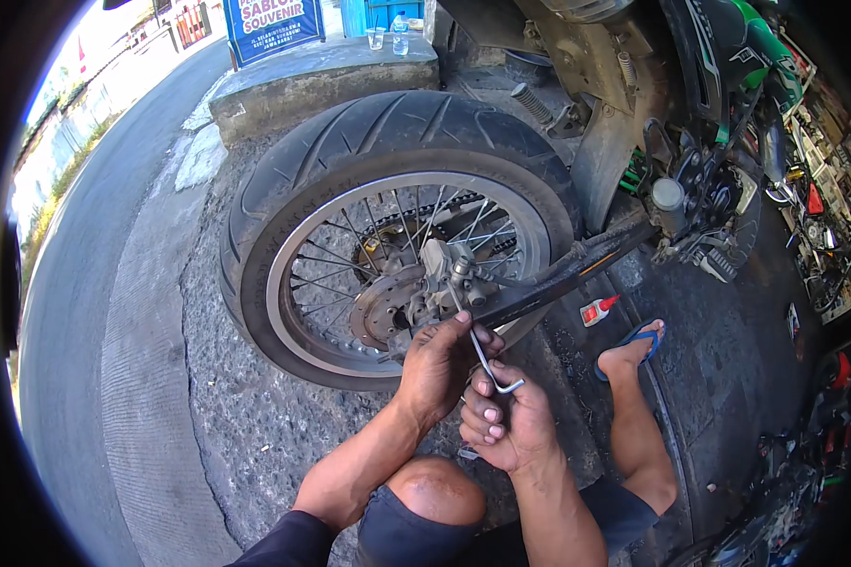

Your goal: The person uses tools to remove a brake caliper from a motorcycle, applies a substance from a red tube, and replaces the brake pads.

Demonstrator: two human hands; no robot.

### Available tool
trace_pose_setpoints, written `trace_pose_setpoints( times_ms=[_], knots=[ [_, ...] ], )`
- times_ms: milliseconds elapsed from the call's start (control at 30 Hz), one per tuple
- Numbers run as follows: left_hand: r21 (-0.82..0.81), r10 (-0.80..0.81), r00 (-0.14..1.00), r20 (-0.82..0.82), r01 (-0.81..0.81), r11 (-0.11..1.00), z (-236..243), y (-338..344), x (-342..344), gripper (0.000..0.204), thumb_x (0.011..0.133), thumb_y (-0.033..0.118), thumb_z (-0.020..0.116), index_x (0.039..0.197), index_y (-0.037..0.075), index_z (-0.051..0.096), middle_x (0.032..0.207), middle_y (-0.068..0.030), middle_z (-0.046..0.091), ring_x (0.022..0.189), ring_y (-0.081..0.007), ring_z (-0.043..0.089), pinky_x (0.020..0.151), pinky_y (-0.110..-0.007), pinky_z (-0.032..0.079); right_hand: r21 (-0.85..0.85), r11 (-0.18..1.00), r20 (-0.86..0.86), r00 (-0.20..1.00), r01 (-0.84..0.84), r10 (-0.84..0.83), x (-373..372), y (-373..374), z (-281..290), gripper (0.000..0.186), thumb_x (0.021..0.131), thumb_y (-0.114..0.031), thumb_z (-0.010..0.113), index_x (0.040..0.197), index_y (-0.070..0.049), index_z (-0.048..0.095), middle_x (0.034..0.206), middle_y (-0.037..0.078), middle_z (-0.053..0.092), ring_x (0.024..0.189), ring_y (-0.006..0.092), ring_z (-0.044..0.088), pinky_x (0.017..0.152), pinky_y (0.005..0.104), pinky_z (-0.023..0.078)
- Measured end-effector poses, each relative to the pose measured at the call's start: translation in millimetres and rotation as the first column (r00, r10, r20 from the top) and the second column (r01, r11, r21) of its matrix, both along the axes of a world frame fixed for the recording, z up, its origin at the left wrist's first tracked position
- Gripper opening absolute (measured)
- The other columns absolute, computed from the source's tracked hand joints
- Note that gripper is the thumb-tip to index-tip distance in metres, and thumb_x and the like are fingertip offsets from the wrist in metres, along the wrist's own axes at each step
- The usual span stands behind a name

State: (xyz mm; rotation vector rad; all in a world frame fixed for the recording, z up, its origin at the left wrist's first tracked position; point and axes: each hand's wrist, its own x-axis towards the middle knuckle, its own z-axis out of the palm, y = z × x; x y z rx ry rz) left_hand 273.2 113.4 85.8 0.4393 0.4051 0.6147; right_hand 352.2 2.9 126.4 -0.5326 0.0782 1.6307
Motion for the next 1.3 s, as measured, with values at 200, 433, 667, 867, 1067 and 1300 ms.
trace_pose_setpoints(
  times_ms=[200, 433, 667, 867, 1067, 1300],
  knots=[
    [0.053, 0.020, 0.999, -0.048, -0.018, 0.998, -1.8, 2.1, -1.2, 0.038, 0.101, 0.030, 0.053, 0.084, -0.002, 0.064, 0.086, -0.0142, 0.069, 0.072, -0.0172, 0.062, 0.072, -0.030, 0.051, -0.075, 0.997, 0.199, 0.980, 0.026, -0.010, -4.6, 3.0, 4.5, 0.031, 0.100, -0.032, 0.050, 0.082, -0.008, 0.056, 0.056, 0.001, 0.047, 0.041, 0.0093, 0.038, 0.043, 0.0228, 0.033],
    [0.089, 0.043, 0.997, -0.064, -0.037, 0.995, -5.8, 1.9, -1.5, 0.039, 0.101, 0.030, 0.053, 0.083, -0.002, 0.065, 0.085, -0.0136, 0.069, 0.076, -0.0165, 0.062, 0.075, -0.030, 0.050, -0.123, 0.992, 0.307, 0.952, 0.031, 0.008, -6.5, 5.6, 8.2, 0.032, 0.100, -0.032, 0.051, 0.081, -0.007, 0.058, 0.055, -0.001, 0.047, 0.040, 0.0086, 0.040, 0.042, 0.0233, 0.035],
    [0.046, 0.015, 0.998, -0.056, -0.013, 0.999, 6.0, 3.4, -4.7, 0.038, 0.101, 0.031, 0.054, 0.084, -0.001, 0.064, 0.084, -0.0123, 0.069, 0.075, -0.0165, 0.062, 0.074, -0.030, 0.050, -0.120, 0.992, 0.301, 0.954, 0.040, -0.002, -8.6, 5.3, 12.0, 0.028, 0.099, -0.031, 0.054, 0.083, -0.008, 0.057, 0.057, 0.000, 0.049, 0.041, 0.0081, 0.039, 0.042, 0.0216, 0.033],
    [0.065, 0.023, 0.996, -0.081, -0.018, 0.998, 0.9, 3.7, -4.1, 0.037, 0.101, 0.031, 0.054, 0.085, -0.001, 0.064, 0.083, -0.0122, 0.069, 0.073, -0.0164, 0.062, 0.072, -0.030, 0.051, -0.097, 0.993, 0.213, 0.976, 0.060, -0.038, -10.3, 2.4, 3.4, 0.033, 0.101, -0.034, 0.050, 0.087, -0.006, 0.061, 0.056, 0.001, 0.052, 0.041, 0.0100, 0.044, 0.043, 0.0248, 0.037],
    [0.018, 0.015, 0.992, -0.123, -0.012, 1.000, 4.6, 3.5, -1.9, 0.036, 0.101, 0.030, 0.054, 0.084, 0.000, 0.064, 0.081, -0.0114, 0.068, 0.073, -0.0159, 0.062, 0.070, -0.028, 0.050, -0.053, 0.992, 0.136, 0.985, 0.114, -0.106, -17.5, -1.4, 5.2, 0.050, 0.102, -0.048, 0.042, 0.097, -0.003, 0.062, 0.060, 0.004, 0.053, 0.043, 0.0116, 0.044, 0.044, 0.0261, 0.036],
    [-0.008, 0.068, 0.997, -0.028, -0.068, 0.998, 9.3, 4.3, -0.1, 0.036, 0.101, 0.033, 0.055, 0.088, 0.000, 0.062, 0.084, -0.0115, 0.067, 0.075, -0.0168, 0.061, 0.067, -0.030, 0.052, 0.142, 0.972, -0.117, 0.979, 0.185, -0.169, -39.6, 0.9, 26.3, 0.063, 0.103, -0.054, 0.034, 0.109, 0.001, 0.063, 0.068, 0.007, 0.059, 0.047, 0.0153, 0.050, 0.050, 0.0287, 0.044]
  ],
)
